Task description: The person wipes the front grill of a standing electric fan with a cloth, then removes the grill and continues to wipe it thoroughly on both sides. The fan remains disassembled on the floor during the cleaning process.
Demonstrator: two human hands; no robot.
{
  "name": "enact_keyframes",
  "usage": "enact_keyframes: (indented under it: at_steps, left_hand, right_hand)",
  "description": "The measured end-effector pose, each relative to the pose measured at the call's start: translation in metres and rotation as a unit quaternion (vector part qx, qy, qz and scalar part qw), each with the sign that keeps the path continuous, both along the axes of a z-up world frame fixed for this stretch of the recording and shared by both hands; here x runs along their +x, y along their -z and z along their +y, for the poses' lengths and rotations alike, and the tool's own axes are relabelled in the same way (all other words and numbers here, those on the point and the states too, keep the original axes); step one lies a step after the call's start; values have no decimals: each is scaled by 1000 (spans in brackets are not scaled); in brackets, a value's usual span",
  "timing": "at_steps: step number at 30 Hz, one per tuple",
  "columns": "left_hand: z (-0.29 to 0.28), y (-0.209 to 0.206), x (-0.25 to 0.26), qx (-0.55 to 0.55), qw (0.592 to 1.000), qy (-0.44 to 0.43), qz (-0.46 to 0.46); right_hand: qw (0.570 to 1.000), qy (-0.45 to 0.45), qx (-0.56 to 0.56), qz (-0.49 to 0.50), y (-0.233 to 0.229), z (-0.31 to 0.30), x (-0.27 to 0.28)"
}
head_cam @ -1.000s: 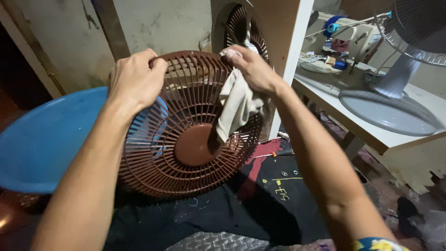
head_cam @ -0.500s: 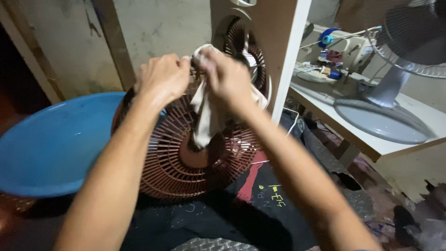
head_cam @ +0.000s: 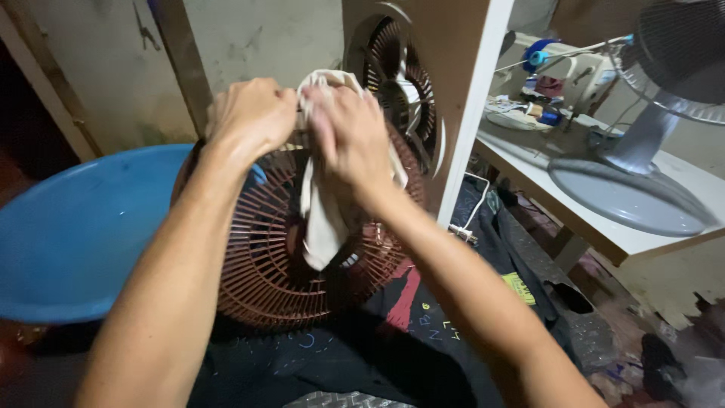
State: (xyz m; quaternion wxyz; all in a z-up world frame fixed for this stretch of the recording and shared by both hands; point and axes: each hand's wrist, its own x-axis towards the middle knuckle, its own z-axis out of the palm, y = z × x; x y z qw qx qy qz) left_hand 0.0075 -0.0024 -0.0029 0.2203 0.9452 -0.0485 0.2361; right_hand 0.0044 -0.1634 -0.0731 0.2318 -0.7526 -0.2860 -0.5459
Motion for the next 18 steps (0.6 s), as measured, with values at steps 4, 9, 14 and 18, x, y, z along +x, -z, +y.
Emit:
enact_keyframes:
  at_steps: [4,9,14,18]
  left_hand:
    - [-5,1,-4,-31,999,5,13]
    - [-7,-4,-10,-20,1000,8,7]
    - [-13,-4,-12,-17,1000,21,-2]
    - [-14,-4,-8,-11,1000,17,18]
  right_hand:
    - [994,3,40,103,-15,5,8]
    - [992,-3,51,-113,-7,7,-2]
    - [994,26,77,-78,-7,2,2]
    - [995,65,28,-66,19,2,6]
